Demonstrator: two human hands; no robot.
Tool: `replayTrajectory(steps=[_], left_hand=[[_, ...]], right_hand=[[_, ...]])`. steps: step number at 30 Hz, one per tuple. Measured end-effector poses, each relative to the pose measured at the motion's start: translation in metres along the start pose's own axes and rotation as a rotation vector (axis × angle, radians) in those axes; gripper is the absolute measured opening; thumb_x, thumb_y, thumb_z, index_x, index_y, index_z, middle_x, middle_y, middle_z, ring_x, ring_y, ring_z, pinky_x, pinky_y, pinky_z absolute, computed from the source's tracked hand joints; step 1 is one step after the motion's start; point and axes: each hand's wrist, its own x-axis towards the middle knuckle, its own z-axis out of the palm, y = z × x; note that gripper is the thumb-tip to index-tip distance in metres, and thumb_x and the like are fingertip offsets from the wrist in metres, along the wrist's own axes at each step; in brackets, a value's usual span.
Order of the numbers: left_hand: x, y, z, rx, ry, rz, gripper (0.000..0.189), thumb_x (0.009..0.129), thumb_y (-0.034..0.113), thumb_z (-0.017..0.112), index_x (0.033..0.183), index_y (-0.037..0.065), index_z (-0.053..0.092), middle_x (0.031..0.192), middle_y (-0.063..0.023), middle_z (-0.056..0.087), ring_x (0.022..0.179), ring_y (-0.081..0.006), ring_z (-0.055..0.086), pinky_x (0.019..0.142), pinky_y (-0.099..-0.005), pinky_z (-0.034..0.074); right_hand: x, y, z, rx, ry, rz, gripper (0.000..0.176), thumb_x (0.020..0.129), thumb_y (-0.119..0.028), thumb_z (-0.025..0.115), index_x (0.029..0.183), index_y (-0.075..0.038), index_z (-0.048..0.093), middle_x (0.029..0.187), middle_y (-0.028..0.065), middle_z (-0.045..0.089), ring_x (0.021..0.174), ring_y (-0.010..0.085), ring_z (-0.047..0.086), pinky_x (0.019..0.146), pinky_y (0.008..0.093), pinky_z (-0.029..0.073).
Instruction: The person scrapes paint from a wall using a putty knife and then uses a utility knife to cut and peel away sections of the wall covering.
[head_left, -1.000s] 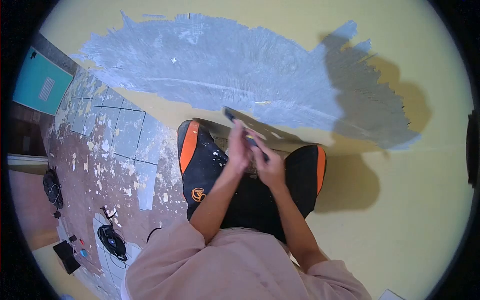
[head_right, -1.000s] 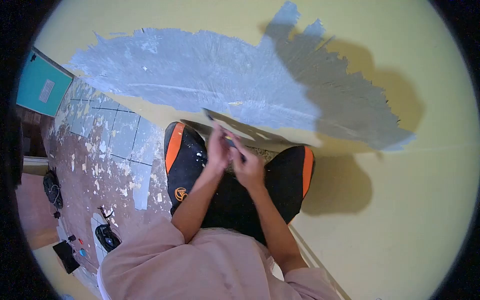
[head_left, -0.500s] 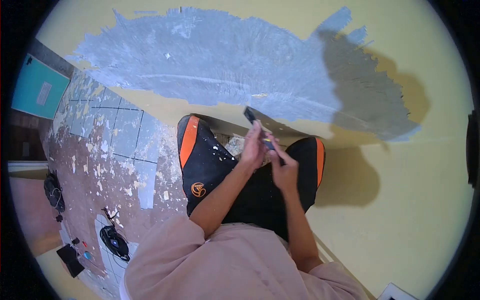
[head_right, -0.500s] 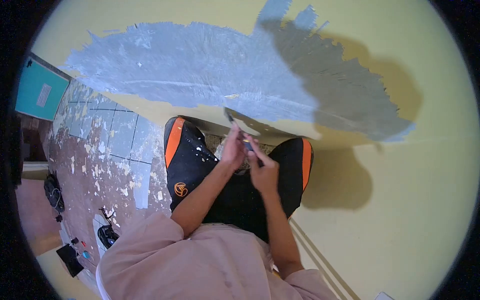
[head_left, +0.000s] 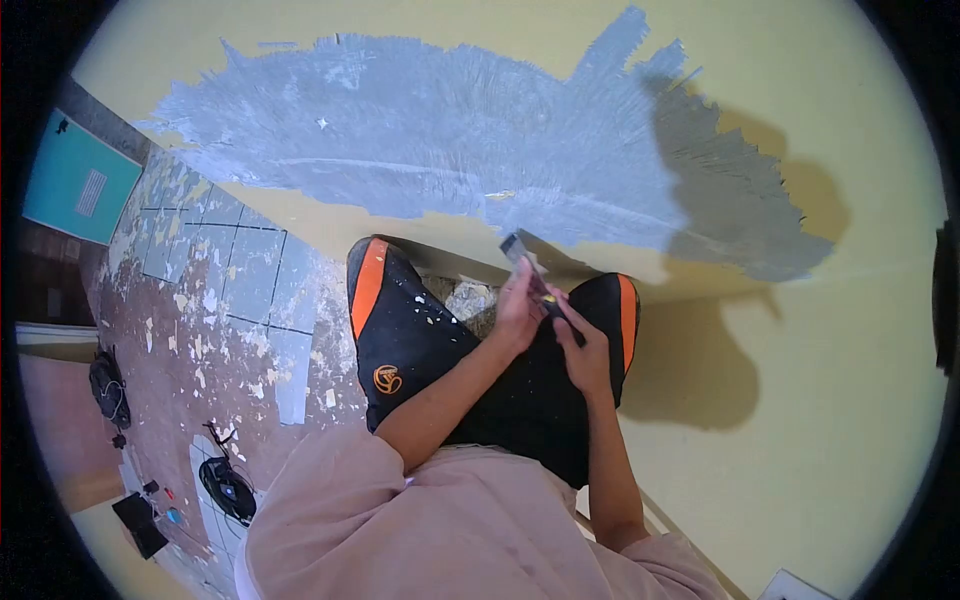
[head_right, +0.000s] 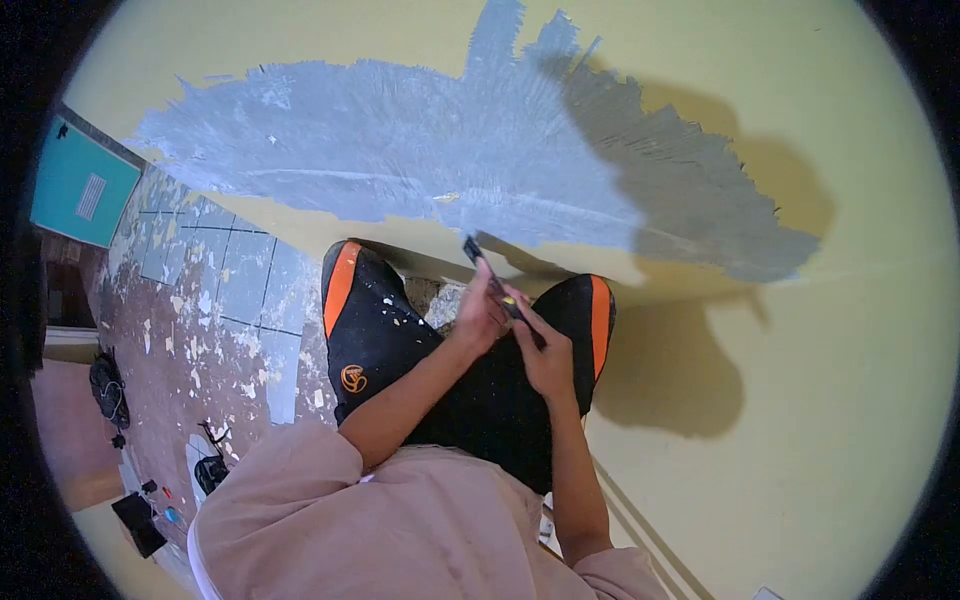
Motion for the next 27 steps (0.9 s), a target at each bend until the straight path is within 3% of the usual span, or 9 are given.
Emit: replayTrajectory(steps=[3,5,10,13,14,18,22,25,27], left_hand=[[0.011,0.035,-0.019,0.074,0.064,0.108,0.04,0.093,0.048,0.041,0.098,0.009,0.05,0.079,-0.0069,0.057,0.072,-0.0206,0.06,0.067,-0.0355,0.05],[0.01,0.054,-0.03,-0.129,0.03,0.165,0.046,0.093,0.052,0.038,0.096,0.008,0.05,0.082,-0.0089,0.058,0.072,-0.0201,0.059,0.065,-0.033,0.05],[0.009,0.024,-0.01,0.129,0.019,0.165,0.042,0.093,0.051,0.04,0.093,0.01,0.05,0.082,-0.0081,0.059,0.076,-0.0194,0.06,0.066,-0.0327,0.05],[-0.007,0.073,-0.001,0.021,0.021,0.24,0.041,0.092,0.05,0.042,0.094,0.01,0.05,0.081,-0.0077,0.059,0.079,-0.0184,0.059,0.069,-0.0346,0.05],[0.006,0.074,-0.032,-0.108,0.015,0.21,0.042,0.092,0.05,0.043,0.096,0.009,0.05,0.081,-0.0085,0.059,0.076,-0.0195,0.06,0.07,-0.0359,0.051],[0.004,0.034,-0.015,0.066,0.013,0.084,0.045,0.09,0.053,0.045,0.098,0.009,0.049,0.077,-0.0079,0.059,0.069,-0.0193,0.06,0.058,-0.0319,0.05],[0.011,0.04,-0.024,0.087,-0.002,0.128,0.044,0.09,0.052,0.045,0.094,0.009,0.052,0.072,-0.0032,0.058,0.066,-0.0154,0.059,0.061,-0.0271,0.049],[0.004,0.036,-0.017,0.021,-0.006,0.162,0.04,0.092,0.049,0.044,0.091,0.01,0.054,0.071,-0.0019,0.057,0.065,-0.0138,0.058,0.062,-0.0265,0.049],[0.002,0.025,-0.007,0.096,0.022,0.048,0.041,0.092,0.049,0.043,0.093,0.009,0.053,0.072,-0.0035,0.058,0.067,-0.0141,0.058,0.063,-0.0278,0.049]], right_hand=[[0.034,-0.018,0.04,-0.253,-0.109,-0.072,0.034,0.091,-0.019,0.053,0.123,-0.008,0.054,0.116,0.0126,0.061,0.114,0.0174,0.053,0.094,0.0322,0.041],[0.031,-0.007,0.05,-0.227,-0.103,-0.077,0.034,0.091,-0.021,0.053,0.123,-0.008,0.055,0.114,0.0137,0.062,0.111,0.0196,0.056,0.091,0.0322,0.043],[0.016,-0.005,0.033,-0.011,0.067,-0.106,0.032,0.087,-0.015,0.058,0.118,-0.007,0.058,0.108,0.0204,0.061,0.107,0.0184,0.058,0.088,0.0304,0.043],[0.044,-0.01,0.072,-0.192,-0.035,-0.176,0.032,0.087,-0.012,0.057,0.119,-0.007,0.057,0.111,0.0178,0.062,0.108,0.0172,0.057,0.089,0.0291,0.043],[0.043,-0.017,0.081,-0.192,-0.003,-0.24,0.032,0.088,-0.01,0.056,0.119,-0.007,0.057,0.11,0.0153,0.063,0.104,0.0148,0.059,0.086,0.0273,0.044],[0.02,-0.015,0.038,-0.126,-0.007,-0.014,0.032,0.088,-0.011,0.056,0.119,-0.004,0.057,0.103,0.0155,0.066,0.092,0.0104,0.06,0.08,0.0253,0.046],[0.027,0.002,0.053,-0.107,0.066,-0.05,0.03,0.089,-0.019,0.057,0.116,-0.007,0.059,0.107,0.0189,0.062,0.105,0.0209,0.06,0.084,0.0284,0.045],[0.017,0.0,0.063,-0.179,0.133,-0.141,0.031,0.089,-0.019,0.058,0.116,-0.006,0.059,0.109,0.0179,0.062,0.106,0.0204,0.059,0.086,0.0289,0.045],[0.016,0.0,0.041,-0.135,0.08,-0.082,0.032,0.088,-0.02,0.058,0.117,-0.007,0.058,0.111,0.0175,0.062,0.107,0.0171,0.058,0.086,0.0276,0.045]])
